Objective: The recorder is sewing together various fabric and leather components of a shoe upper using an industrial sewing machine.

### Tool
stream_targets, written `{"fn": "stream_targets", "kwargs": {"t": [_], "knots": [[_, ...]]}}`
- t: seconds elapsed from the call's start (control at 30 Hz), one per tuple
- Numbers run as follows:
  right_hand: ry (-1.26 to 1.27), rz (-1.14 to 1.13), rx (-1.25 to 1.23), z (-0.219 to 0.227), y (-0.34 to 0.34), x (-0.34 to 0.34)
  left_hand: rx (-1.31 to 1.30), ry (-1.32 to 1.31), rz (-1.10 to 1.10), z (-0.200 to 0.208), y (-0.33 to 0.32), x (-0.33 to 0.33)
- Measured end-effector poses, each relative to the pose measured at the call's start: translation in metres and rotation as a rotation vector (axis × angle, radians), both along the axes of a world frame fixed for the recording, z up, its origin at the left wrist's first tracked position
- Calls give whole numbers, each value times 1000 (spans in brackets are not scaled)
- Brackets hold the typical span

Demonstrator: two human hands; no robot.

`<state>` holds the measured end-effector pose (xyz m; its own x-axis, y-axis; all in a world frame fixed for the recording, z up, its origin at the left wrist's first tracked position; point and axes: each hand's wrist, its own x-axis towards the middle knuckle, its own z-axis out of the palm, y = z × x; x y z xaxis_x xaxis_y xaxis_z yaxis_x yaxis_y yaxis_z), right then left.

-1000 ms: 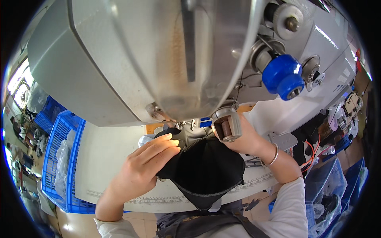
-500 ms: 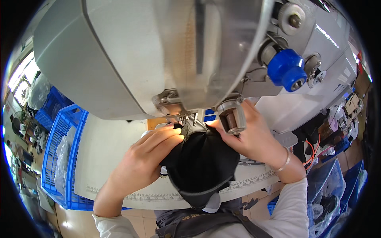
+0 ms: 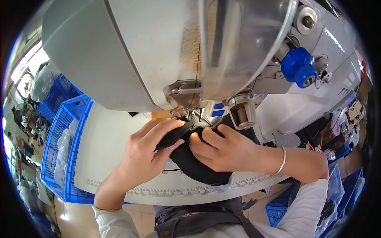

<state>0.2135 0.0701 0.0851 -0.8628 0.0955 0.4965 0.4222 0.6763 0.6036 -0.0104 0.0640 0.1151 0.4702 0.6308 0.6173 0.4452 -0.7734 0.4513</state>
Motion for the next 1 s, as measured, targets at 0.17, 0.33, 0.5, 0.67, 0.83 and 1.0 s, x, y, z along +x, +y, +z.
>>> {"fn": "stream_targets", "kwargs": {"t": [0.17, 0.33, 0.5, 0.67, 0.83, 1.0], "knots": [[46, 145, 201, -10, 22, 7, -5, -16, -16, -5, -2, -2], [11, 103, 75, -5, 5, 24, 116, -56, 11, -29, -6, 5], [169, 27, 25, -8, 1, 25, 205, -103, 50, -49, -4, 9], [270, 15, -74, -12, -1, 21, 296, 26, 13, -50, 1, 2], [204, 2, -88, -10, -2, 21, 367, 126, -11, -46, 4, 1], [183, -33, -68, -8, -4, 17, 326, 144, -27, -33, 7, -2]]}}
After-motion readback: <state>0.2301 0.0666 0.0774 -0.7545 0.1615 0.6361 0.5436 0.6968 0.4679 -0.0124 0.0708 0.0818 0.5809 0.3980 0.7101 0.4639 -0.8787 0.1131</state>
